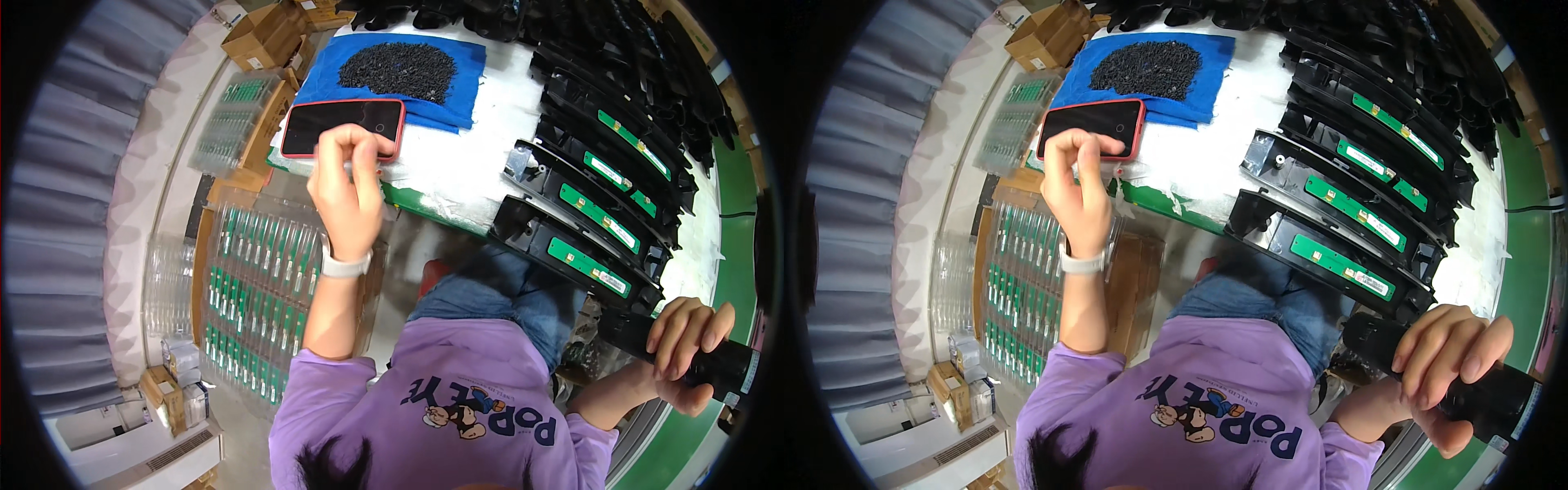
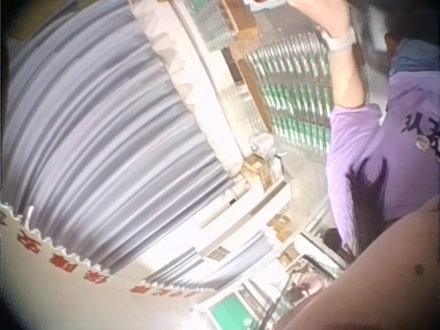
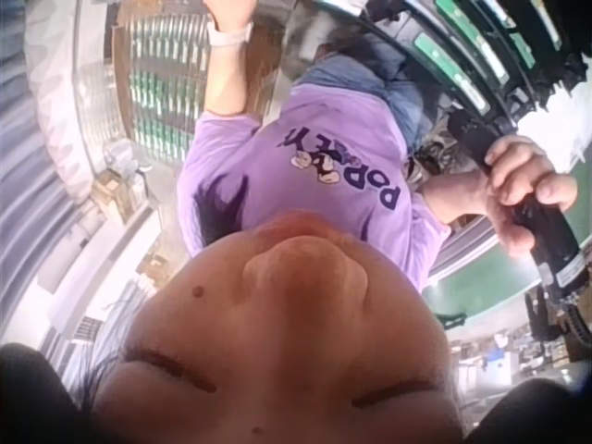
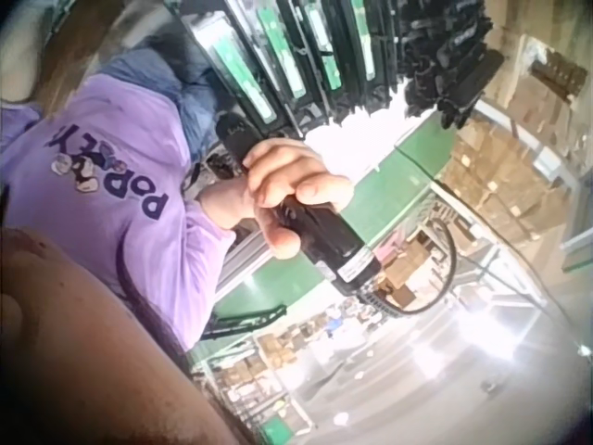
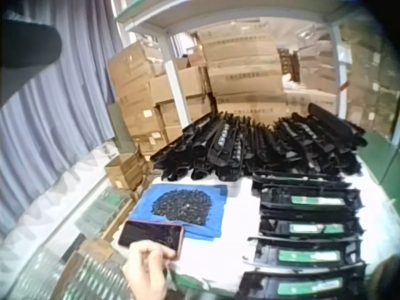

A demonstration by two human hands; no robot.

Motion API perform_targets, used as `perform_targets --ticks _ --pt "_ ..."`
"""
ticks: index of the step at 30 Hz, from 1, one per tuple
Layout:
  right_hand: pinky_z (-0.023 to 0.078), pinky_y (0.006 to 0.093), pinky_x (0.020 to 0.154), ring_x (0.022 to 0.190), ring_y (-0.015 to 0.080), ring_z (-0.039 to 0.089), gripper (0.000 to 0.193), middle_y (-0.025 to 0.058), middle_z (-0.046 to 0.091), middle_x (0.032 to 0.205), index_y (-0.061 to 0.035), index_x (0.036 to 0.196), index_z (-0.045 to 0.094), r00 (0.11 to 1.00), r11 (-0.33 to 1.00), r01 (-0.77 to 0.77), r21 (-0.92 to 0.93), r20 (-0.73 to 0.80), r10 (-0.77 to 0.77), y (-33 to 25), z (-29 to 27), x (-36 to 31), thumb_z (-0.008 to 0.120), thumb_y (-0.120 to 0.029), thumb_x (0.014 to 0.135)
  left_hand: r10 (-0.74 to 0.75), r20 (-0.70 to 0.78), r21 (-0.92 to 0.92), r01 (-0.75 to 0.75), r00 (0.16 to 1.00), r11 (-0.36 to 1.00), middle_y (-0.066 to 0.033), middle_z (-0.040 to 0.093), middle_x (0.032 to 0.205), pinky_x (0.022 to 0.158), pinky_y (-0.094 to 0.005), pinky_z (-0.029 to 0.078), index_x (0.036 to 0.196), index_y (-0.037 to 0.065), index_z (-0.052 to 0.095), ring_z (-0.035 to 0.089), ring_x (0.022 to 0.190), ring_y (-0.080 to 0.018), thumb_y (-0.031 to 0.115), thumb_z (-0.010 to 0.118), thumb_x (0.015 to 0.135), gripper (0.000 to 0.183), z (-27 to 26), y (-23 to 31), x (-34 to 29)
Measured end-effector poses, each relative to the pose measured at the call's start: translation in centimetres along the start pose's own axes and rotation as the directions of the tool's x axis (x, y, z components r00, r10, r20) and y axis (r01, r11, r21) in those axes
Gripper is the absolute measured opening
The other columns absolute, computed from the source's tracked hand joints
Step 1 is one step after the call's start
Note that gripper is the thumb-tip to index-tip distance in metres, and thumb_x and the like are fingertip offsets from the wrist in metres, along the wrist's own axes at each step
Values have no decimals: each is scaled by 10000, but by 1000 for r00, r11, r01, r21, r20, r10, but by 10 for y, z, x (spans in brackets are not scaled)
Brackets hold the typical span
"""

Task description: Assembling circuit boards and internal components into toner cartridge housings using an electric screwdriver.

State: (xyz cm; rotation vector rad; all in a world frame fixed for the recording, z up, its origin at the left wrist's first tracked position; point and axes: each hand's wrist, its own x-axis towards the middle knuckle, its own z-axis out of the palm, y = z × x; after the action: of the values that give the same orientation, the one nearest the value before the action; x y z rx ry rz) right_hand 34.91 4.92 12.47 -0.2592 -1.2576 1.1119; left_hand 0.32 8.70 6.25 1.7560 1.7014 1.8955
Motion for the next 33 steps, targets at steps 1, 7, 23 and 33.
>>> perform_targets --ticks 1,7,23,33 --pt "421 190 355 359 50 495 538 -66 531 523 -90 910 414 1000 1000 -2 1 -2 2 0 0 0 808 -374 679 -63 39 -184 69 997 980 -73 618 758 608 -247 434 891 16 497 557 628 -134 78 491 926 71 3 7 -7" --pt "424 181 358 361 44 496 516 -66 529 521 -88 911 414 1000 1000 -14 19 11 13 4 3 6 794 -363 696 -364 564 -668 669 741 327 -107 597 771 601 -237 442 958 29 466 550 639 -130 127 474 950 98 7 40 -45" --pt "459 192 406 396 64 544 443 -16 572 523 -59 861 424 999 945 38 326 5 -42 11 8 27 794 -228 683 -128 915 -394 914 382 -90 -118 617 867 626 -211 404 1085 31 475 503 668 -82 95 505 923 177 25 70 -71" --pt "427 194 477 404 35 535 228 -52 574 514 -67 734 550 998 918 50 393 -53 -31 -4 35 43 738 -143 630 -91 939 -343 886 332 -313 -95 561 902 601 -235 348 1005 45 487 412 658 -90 149 453 950 123 49 85 -80"
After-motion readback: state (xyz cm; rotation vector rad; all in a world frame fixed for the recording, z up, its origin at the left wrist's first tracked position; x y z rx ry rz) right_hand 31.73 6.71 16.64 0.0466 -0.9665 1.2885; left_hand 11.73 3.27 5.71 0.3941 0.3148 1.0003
